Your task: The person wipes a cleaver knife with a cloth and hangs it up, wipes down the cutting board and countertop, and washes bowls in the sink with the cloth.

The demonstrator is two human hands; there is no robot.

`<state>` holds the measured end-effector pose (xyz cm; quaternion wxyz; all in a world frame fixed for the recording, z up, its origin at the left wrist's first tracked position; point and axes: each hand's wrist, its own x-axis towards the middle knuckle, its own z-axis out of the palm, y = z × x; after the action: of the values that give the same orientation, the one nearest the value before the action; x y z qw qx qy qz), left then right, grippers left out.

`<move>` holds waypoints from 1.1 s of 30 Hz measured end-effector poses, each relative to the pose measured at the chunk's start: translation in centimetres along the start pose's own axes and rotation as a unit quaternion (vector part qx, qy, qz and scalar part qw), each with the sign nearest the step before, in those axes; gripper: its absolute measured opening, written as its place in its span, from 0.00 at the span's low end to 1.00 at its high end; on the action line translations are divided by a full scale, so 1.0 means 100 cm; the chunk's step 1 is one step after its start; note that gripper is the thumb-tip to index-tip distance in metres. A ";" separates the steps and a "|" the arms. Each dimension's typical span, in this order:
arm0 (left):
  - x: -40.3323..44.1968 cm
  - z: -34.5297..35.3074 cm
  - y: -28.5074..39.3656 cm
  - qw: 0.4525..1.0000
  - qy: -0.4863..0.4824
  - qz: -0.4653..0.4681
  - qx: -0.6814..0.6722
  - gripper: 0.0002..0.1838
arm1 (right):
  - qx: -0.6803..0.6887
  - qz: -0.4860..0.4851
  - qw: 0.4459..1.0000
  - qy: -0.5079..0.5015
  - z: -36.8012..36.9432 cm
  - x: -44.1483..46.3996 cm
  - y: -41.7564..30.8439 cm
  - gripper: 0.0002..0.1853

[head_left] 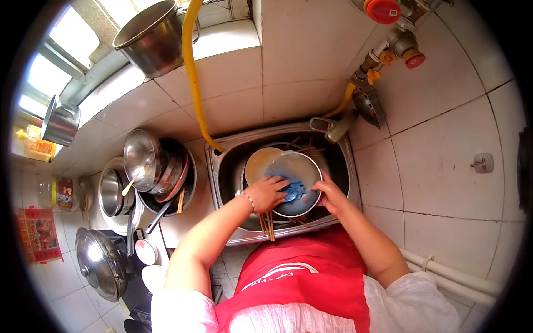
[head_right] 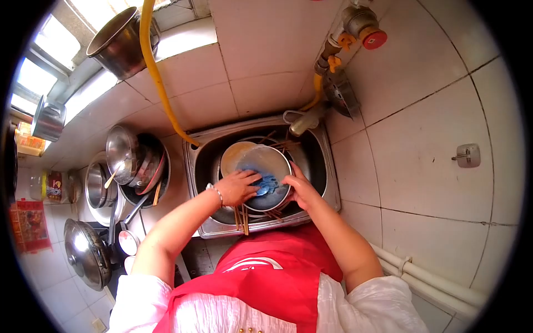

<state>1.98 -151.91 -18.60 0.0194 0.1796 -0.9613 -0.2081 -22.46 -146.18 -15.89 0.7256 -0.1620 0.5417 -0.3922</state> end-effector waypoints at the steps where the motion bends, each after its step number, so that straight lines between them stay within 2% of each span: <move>1: 0.006 -0.011 -0.007 0.999 -0.035 0.034 0.021 0.16 | -0.009 0.010 1.000 -0.028 -0.002 0.000 -0.001 0.42; 4: 0.018 -0.011 -0.024 0.975 -0.019 0.137 0.172 0.18 | 0.013 0.063 0.996 -0.068 -0.002 -0.003 -0.006 0.37; 6: 0.027 -0.011 -0.024 0.970 -0.006 0.142 0.196 0.19 | 0.024 0.088 0.992 -0.086 -0.004 -0.006 -0.007 0.34; 8: 0.033 -0.010 -0.026 0.965 0.019 0.146 0.217 0.18 | 0.076 0.148 0.982 -0.093 -0.004 -0.010 -0.002 0.26; 9: 0.034 -0.005 -0.029 0.965 0.018 0.147 0.217 0.18 | 0.078 0.147 0.982 -0.092 -0.004 -0.011 0.002 0.26; 11: 0.034 0.009 -0.031 0.974 0.059 0.101 0.193 0.18 | 0.117 0.128 0.981 -0.085 -0.005 -0.012 0.011 0.23; 12: 0.032 0.007 -0.027 0.974 0.058 0.103 0.193 0.18 | 0.143 0.132 0.979 -0.065 -0.004 -0.010 0.016 0.32; 13: 0.029 0.006 -0.022 0.974 0.046 0.036 0.217 0.18 | 0.145 0.131 0.979 -0.065 -0.002 -0.009 0.022 0.32; 14: 0.025 0.005 -0.017 0.970 0.033 -0.030 0.240 0.18 | 0.163 0.087 0.983 -0.017 0.001 -0.007 0.029 0.33; 15: 0.022 -0.002 -0.009 0.969 0.032 -0.028 0.242 0.18 | 0.179 0.043 0.982 0.032 0.006 -0.005 0.031 0.35; 17: 0.018 -0.013 0.012 0.976 -0.057 -0.190 0.090 0.15 | 0.210 0.026 0.976 0.039 0.007 0.004 0.036 0.37; 19: 0.015 -0.006 0.029 0.973 -0.048 -0.211 0.076 0.17 | 0.285 -0.052 0.955 0.058 0.004 0.023 0.050 0.38; 20: 0.015 -0.005 0.041 0.968 -0.069 -0.235 0.053 0.17 | 0.315 -0.054 0.942 0.099 0.006 0.026 0.054 0.38; 21: 0.016 -0.004 0.050 0.961 -0.089 -0.260 0.029 0.17 | 0.317 -0.053 0.942 0.099 0.011 0.025 0.054 0.38; 22: 0.020 0.000 0.057 0.961 -0.090 -0.260 0.029 0.17 | 0.318 -0.047 0.940 0.110 0.015 0.024 0.054 0.36; 24: 0.031 0.012 0.065 0.942 -0.078 -0.309 -0.109 0.19 | 0.318 -0.041 0.940 0.120 0.019 0.026 0.057 0.33; 25: 0.037 0.021 0.064 0.941 -0.076 -0.310 -0.111 0.19 | 0.327 -0.025 0.938 0.113 0.019 0.028 0.063 0.28; 26: 0.044 0.031 0.060 0.907 -0.009 -0.326 -0.266 0.18 | 0.335 -0.009 0.936 0.107 0.017 0.030 0.069 0.24; 27: 0.050 0.041 0.057 0.846 0.059 -0.333 -0.413 0.18 | 0.333 -0.009 0.937 0.108 0.022 0.024 0.065 0.24; 28: 0.054 0.049 0.055 0.846 0.061 -0.332 -0.414 0.18 | 0.331 0.007 0.939 0.091 0.031 0.014 0.055 0.22; 29: 0.057 0.057 0.053 0.731 0.104 -0.353 -0.574 0.17 | 0.330 0.024 0.941 0.074 0.036 0.007 0.050 0.21; 30: 0.059 0.058 0.054 0.587 0.141 -0.360 -0.711 0.17 | 0.313 -0.013 0.948 0.053 0.036 0.013 0.052 0.21; 31: 0.057 0.059 0.056 0.586 0.140 -0.360 -0.712 0.17 | 0.313 -0.013 0.948 0.054 0.034 0.014 0.055 0.21; 33: 0.049 0.056 0.058 0.611 0.248 -0.402 -0.635 0.18 | 0.259 -0.066 0.959 0.095 0.038 0.012 0.053 0.25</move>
<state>-5.23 -146.52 -21.53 0.2806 0.5359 -0.3778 -0.7010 -16.78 -144.37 -18.84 0.6604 0.0345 0.4764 -0.5794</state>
